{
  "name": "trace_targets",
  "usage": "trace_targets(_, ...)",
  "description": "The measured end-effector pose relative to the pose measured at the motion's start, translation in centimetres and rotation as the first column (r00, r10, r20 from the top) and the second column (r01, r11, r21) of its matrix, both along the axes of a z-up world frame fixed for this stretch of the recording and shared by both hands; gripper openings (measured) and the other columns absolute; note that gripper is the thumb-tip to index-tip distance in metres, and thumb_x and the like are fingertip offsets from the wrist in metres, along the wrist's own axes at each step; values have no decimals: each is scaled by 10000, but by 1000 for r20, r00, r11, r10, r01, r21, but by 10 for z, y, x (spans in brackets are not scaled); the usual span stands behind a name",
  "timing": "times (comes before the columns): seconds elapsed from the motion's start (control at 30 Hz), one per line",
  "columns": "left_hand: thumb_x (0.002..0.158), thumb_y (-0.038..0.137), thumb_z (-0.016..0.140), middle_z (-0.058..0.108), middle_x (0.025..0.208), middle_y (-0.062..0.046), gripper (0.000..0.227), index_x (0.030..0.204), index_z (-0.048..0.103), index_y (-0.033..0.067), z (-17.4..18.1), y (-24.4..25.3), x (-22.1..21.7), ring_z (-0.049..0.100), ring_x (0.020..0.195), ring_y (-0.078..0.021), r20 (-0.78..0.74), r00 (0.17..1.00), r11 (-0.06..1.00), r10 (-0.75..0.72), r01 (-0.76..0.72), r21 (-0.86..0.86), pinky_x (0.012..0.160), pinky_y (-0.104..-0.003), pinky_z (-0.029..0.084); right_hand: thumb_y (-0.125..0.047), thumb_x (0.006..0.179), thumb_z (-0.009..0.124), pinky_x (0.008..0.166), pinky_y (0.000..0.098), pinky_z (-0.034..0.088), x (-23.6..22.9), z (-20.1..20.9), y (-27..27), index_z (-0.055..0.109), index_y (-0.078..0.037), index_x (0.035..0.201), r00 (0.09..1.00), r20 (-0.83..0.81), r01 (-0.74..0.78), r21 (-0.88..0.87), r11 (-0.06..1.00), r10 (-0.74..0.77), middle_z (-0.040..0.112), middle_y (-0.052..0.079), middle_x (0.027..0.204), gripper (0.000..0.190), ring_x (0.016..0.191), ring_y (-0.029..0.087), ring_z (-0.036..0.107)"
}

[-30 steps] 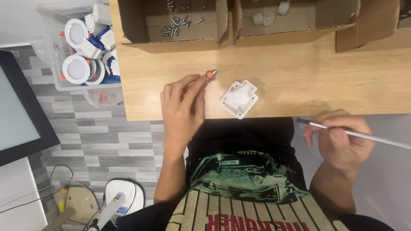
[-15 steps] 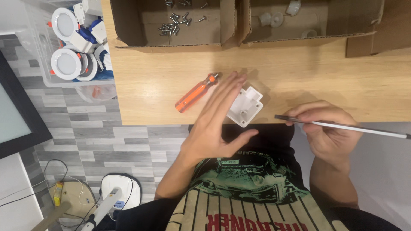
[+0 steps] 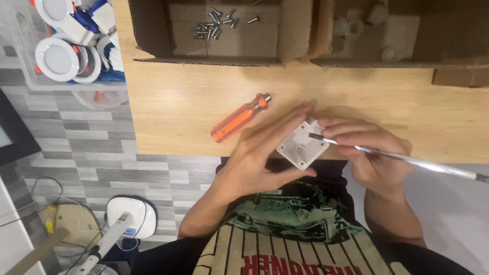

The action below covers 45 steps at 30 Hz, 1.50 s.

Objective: The person uses a screwdriver to tighten screws on a white electrical socket component. They then handle a blue plastic cover, inspecting its interior and exterior before placing it down. Finally, the person picks up a white plastic housing and uses the screwdriver to manipulate its internal parts.

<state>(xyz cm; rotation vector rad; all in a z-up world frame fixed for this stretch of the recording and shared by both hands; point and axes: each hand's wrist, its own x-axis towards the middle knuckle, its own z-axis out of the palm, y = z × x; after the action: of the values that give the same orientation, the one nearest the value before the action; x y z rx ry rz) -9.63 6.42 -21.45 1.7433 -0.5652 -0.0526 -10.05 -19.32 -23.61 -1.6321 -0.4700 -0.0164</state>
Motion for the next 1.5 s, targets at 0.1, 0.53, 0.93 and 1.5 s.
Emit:
trace_targets(0.1, 971, 253, 986, 529, 1659, -286, 875, 1588, 442, -43, -2, 2, 1, 594, 1591, -416, -4, 1000, 999, -16, 16, -39, 1405, -499, 520, -173, 1071, 637, 1129, 564, 732, -3, 4, 3, 685, 19, 1098, 998, -33, 44, -39, 998, -45, 767, 218, 1127, 200, 1126, 420, 825)
trace_targets(0.53, 1028, 224, 948, 518, 1687, -258, 824, 1617, 424, -15, -12, 8, -2, 560, 1628, -395, -54, 996, 995, -65, 61, -74, 1431, -484, 497, -8, 1049, 618, 1062, 606, 739, 2, 8, 10, 671, 57, 1041, 998, 46, 56, -129, 990, -51, 746, 279, 1075, 85, 1057, 439, 809)
trace_targets(0.93, 1028, 218, 964, 553, 1647, -285, 827, 1601, 427, -40, -14, 9, -1, 579, 1595, -405, 6, 998, 997, -69, 69, -25, 1414, -508, 503, -77, 1032, 641, 976, 557, 750, 5, 3, 12, 648, 72, 1018, 991, 124, 66, -124, 990, -50, 747, 290, 997, 150, 989, 454, 817)
trace_targets(1.5, 1052, 178, 944, 567, 1620, -313, 787, 1589, 421, -61, -15, 10, 0, 605, 1569, -432, 32, 997, 997, -65, 67, -43, 1399, -514, 523, -13, 1009, 667, 990, 579, 735, 3, 5, 17, 655, 74, 1020, 982, 183, 81, -149, 986, -53, 743, 306, 1014, 88, 1005, 477, 809)
